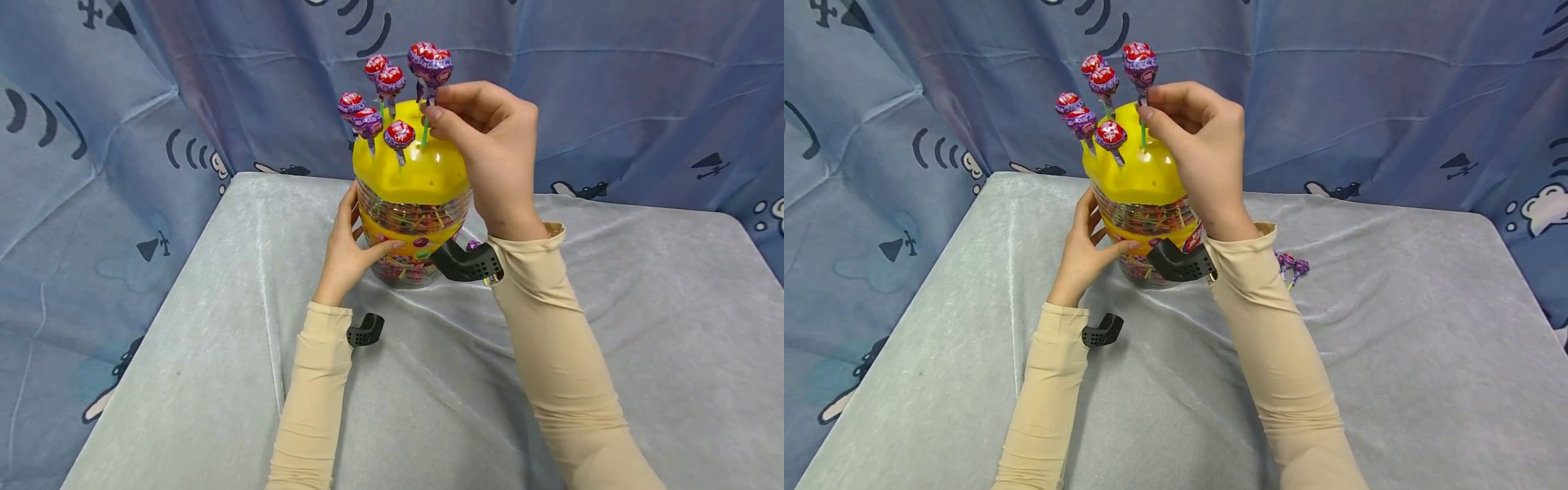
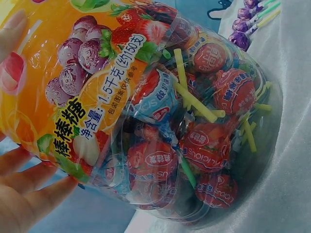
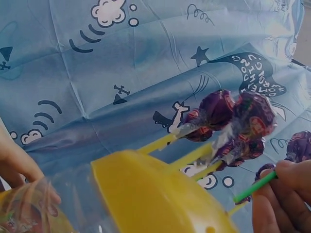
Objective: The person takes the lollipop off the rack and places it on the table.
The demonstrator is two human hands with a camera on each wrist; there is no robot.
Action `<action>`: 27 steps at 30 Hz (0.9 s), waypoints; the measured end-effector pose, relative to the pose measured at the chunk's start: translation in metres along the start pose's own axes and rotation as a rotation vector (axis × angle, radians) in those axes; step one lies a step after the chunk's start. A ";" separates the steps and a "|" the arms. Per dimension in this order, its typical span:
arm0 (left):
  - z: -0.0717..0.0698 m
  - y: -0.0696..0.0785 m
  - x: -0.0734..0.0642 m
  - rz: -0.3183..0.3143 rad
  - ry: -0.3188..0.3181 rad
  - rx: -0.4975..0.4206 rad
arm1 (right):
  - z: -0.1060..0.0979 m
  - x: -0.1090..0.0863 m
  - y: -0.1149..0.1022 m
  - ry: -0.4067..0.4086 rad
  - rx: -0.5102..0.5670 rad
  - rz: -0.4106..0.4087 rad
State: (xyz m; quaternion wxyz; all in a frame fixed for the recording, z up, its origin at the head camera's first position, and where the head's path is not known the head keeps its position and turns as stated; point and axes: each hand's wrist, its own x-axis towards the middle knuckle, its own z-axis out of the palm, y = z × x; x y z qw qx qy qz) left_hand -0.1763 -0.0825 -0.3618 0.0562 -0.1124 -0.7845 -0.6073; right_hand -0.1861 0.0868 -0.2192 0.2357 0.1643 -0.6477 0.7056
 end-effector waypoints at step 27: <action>0.000 0.001 -0.001 0.007 0.004 -0.013 | -0.071 -0.040 0.004 0.141 0.222 0.141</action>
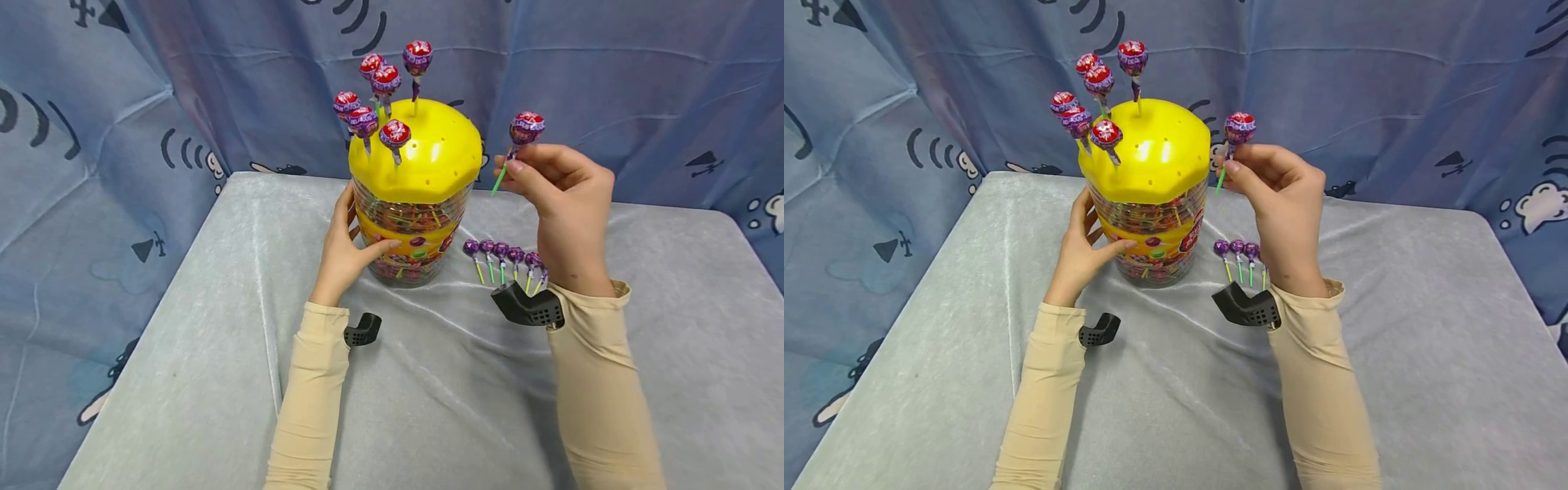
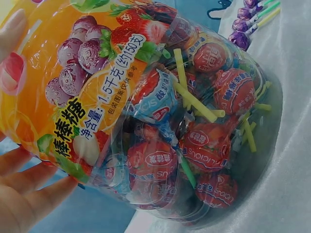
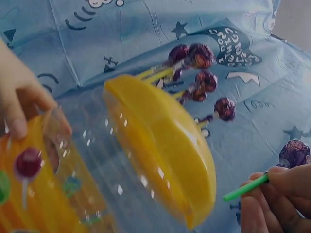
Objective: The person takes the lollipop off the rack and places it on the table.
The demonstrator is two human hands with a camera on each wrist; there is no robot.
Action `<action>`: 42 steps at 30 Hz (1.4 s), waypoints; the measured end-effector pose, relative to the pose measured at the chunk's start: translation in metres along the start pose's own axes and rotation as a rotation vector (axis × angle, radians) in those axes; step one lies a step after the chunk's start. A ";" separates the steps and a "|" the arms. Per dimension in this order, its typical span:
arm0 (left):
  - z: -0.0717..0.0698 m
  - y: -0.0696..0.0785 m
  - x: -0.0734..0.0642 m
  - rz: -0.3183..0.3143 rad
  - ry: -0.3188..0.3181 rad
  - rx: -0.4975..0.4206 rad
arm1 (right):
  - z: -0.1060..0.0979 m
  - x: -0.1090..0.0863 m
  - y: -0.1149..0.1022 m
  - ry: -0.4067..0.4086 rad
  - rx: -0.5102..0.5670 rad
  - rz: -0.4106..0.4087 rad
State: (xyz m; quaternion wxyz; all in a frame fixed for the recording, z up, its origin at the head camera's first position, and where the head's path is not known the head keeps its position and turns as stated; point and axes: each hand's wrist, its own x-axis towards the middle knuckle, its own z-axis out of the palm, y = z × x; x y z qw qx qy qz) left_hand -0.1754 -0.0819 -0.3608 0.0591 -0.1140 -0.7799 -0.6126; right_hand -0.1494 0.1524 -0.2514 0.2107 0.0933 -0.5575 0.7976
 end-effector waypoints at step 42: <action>0.000 0.000 0.000 0.011 -0.004 -0.012 | -0.093 -0.048 0.022 0.206 -0.039 0.182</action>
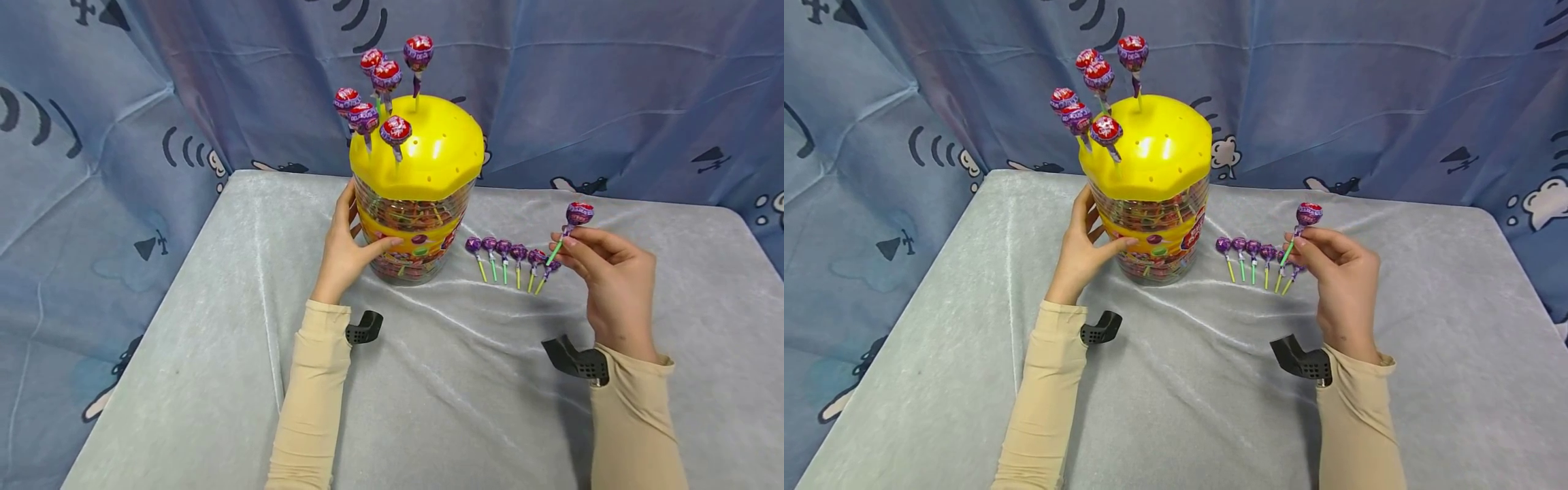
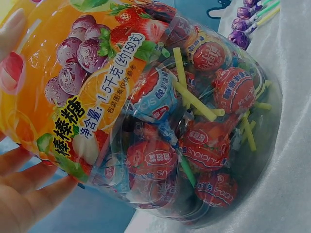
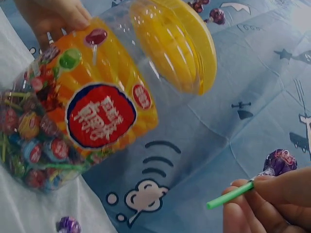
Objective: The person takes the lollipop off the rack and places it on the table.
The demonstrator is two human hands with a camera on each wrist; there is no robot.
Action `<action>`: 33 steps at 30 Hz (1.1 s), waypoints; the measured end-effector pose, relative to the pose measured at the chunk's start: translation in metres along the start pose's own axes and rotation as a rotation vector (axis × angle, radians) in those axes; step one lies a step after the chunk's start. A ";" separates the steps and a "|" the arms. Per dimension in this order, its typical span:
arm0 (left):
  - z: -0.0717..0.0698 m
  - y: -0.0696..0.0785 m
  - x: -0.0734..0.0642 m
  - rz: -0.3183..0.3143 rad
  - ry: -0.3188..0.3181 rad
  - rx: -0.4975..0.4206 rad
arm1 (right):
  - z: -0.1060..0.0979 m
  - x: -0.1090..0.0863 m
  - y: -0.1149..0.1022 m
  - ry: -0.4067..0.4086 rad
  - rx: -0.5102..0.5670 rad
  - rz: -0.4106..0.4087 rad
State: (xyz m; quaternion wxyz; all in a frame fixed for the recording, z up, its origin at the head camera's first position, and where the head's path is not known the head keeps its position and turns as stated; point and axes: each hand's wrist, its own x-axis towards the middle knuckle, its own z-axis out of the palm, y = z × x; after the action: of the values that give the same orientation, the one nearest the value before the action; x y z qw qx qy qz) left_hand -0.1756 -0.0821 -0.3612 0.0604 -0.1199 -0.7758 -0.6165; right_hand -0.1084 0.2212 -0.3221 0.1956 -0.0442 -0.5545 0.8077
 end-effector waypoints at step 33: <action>0.000 0.000 0.000 0.008 -0.001 0.000 | -0.095 0.023 0.047 0.037 -0.088 0.471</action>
State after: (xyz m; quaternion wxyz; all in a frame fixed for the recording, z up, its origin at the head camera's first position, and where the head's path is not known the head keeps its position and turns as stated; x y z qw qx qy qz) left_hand -0.1761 -0.0823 -0.3616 0.0627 -0.1233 -0.7752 -0.6163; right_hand -0.1152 0.2984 -0.3975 0.0099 -0.1953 -0.5598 0.8052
